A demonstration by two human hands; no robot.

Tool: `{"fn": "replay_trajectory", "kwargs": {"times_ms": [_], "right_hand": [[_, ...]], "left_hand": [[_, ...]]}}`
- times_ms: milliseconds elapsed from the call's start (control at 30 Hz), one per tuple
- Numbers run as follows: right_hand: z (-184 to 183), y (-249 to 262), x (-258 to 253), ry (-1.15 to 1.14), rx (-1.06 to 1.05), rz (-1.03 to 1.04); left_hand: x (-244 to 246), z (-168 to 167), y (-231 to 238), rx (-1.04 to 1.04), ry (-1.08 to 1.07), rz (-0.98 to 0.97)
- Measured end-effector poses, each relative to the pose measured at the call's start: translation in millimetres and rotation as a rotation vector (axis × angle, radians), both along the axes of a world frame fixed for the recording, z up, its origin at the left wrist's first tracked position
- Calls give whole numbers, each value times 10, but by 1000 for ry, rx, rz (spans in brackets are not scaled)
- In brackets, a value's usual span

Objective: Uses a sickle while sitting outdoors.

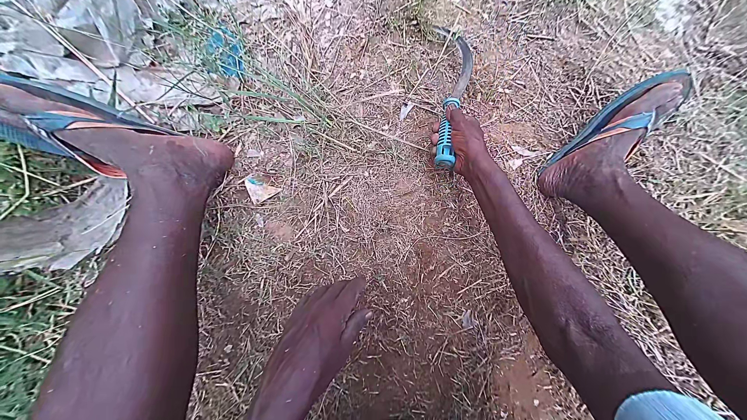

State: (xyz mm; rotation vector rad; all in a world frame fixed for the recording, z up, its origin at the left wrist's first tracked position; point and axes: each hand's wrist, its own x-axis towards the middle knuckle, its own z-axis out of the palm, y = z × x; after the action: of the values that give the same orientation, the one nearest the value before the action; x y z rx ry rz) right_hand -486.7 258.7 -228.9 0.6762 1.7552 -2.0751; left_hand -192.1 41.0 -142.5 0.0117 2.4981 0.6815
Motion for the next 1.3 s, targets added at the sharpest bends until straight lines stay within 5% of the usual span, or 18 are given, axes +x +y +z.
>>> {"fn": "replay_trajectory", "kwargs": {"times_ms": [300,700,1300], "right_hand": [[136,-374,-1284,10,199,86],[-191,-85,-126,107,-68,-99],[-153,-41,-347,164,153,-76]], "left_hand": [[-80,101,-26,2,-23,17],[6,7,6,26,-22,-10],[-19,1,5,11,-29,-11]]}}
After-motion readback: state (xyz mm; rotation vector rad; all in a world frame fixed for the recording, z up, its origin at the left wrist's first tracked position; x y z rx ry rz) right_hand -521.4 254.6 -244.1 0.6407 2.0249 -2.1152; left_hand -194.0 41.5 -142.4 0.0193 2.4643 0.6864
